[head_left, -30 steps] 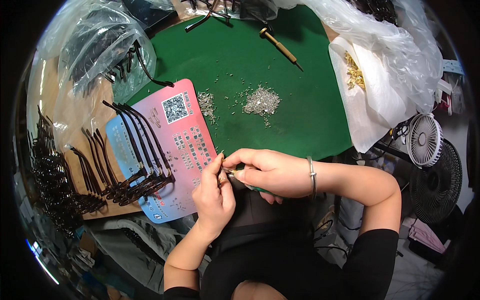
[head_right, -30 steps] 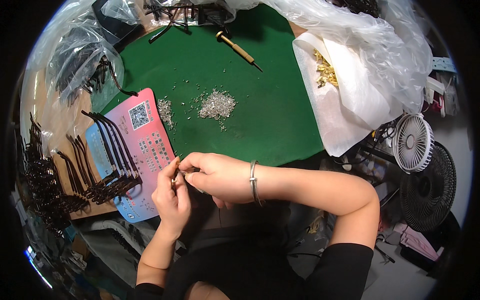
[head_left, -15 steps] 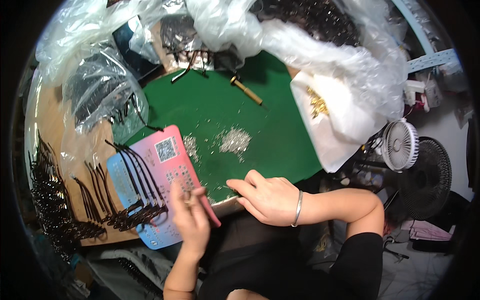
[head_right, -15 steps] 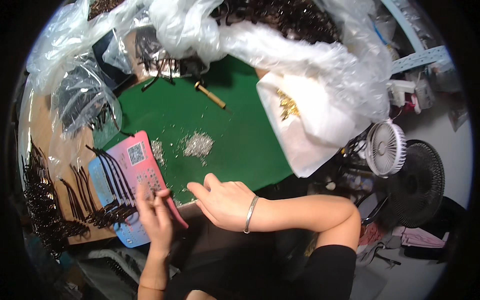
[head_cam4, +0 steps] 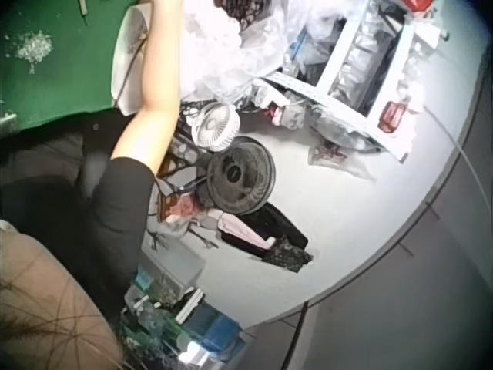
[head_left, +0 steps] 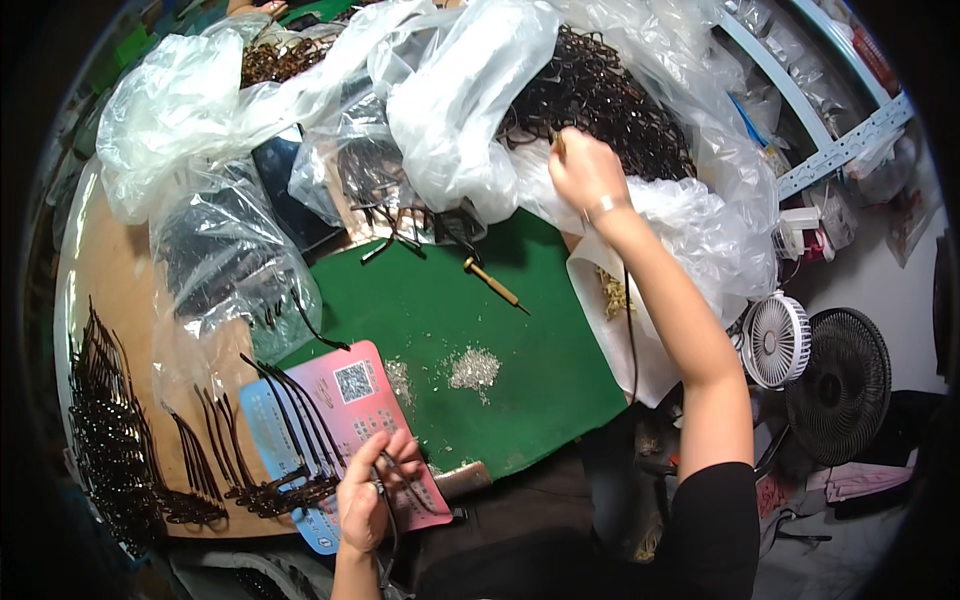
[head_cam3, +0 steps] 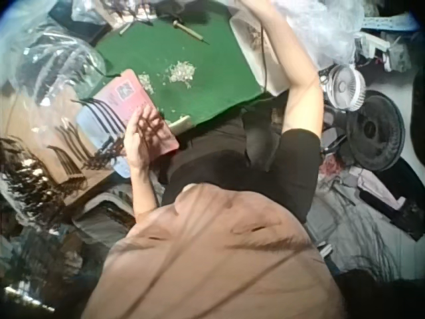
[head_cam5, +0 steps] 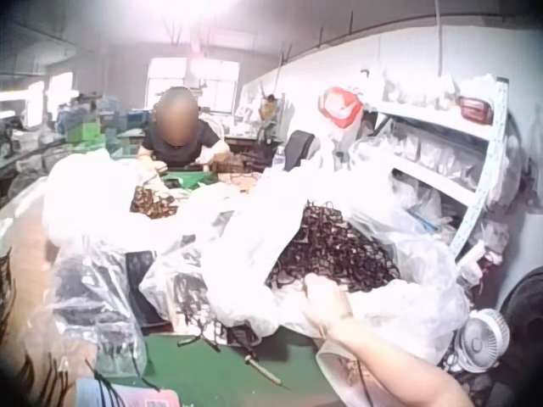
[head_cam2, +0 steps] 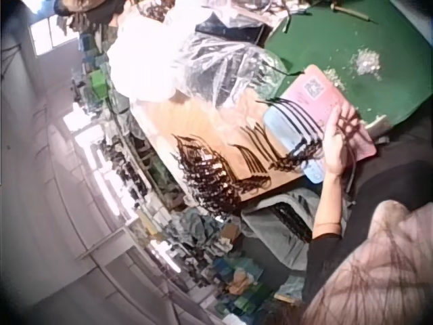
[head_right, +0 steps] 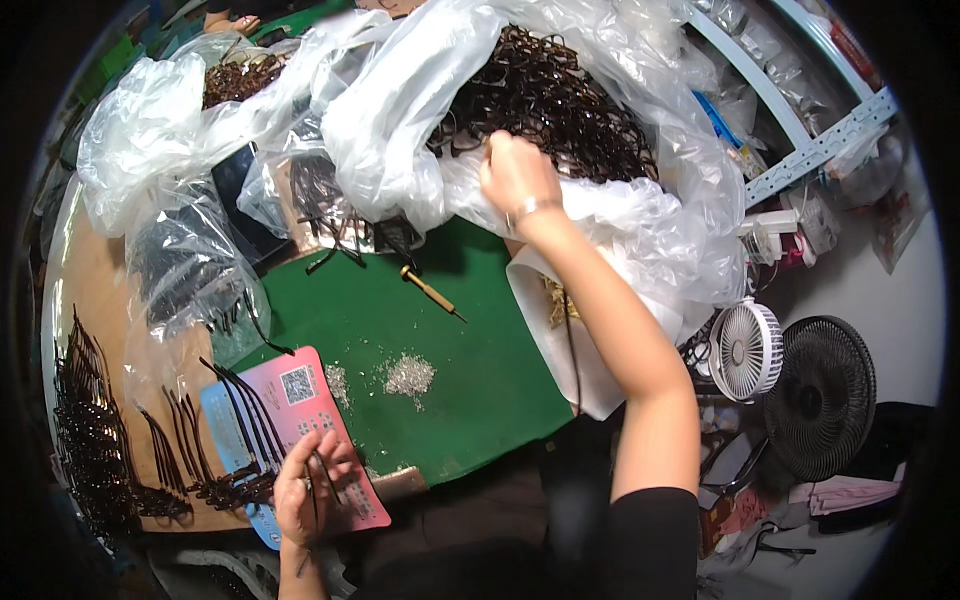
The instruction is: The person assembles eyeglasses by hand, picking up frames and small metal components from a green mat, inserting parts into the frame, and placing completed glasses aside. The person repeatedly handles frames and components, using a small tool to assist with assembly.
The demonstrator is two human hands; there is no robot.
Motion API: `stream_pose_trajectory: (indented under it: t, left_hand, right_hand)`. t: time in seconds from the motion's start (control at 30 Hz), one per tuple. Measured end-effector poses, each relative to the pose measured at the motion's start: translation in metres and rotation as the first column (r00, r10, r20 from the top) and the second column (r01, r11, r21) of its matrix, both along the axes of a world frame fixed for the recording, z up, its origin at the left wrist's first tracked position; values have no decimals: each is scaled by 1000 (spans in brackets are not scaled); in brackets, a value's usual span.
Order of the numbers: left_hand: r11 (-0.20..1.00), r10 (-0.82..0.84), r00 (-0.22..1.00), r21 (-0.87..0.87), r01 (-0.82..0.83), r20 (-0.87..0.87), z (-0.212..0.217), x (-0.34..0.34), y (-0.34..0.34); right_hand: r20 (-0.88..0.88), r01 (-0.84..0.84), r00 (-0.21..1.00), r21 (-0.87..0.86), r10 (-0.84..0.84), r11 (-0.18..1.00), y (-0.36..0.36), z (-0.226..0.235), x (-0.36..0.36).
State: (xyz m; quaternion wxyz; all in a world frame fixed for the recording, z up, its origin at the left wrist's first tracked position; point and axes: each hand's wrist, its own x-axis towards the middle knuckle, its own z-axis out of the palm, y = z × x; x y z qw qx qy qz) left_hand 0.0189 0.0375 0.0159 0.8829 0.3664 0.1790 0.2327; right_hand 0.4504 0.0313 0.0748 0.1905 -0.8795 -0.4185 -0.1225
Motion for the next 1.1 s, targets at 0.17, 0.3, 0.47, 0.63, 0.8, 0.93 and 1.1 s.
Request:
stream_pose_trajectory:
  t: [0.17,0.3,0.47,0.63,0.8,0.93,1.1]
  left_hand:
    - [996,75,987,-42,-82,-145,-7,8,-12]
    - [850,309,799,527,10,-515,-6,8,-17]
    - [798,249,719,558,228,-649,10,19,-1]
    - [302,619,669,911,280,-411,-12,22,1]
    - [776,445,632,625,81,-634,7,18,-9]
    - [646,633,617,759,-88,-467,4,14,-19]
    - [760,549,634,641,-108,-544,-6,27,-20]
  right_hand:
    - [74,212,977,-261,-199,942,31,-37,60]
    - [57,170,985,-467,-162,868,-11,-1,17]
    - [29,139,990,-415,-140,899,-81,15,-16]
    - [-470,-153,863,105,185,983,-115,55,-120]
    - [-972,-551,-102,233,212,802,-122,10,-212]
    - [-871,-405,-490,241,13,882,-130,-38,-244]
    - [-985,-679,-166,142,38,720,-118,-40,-259]
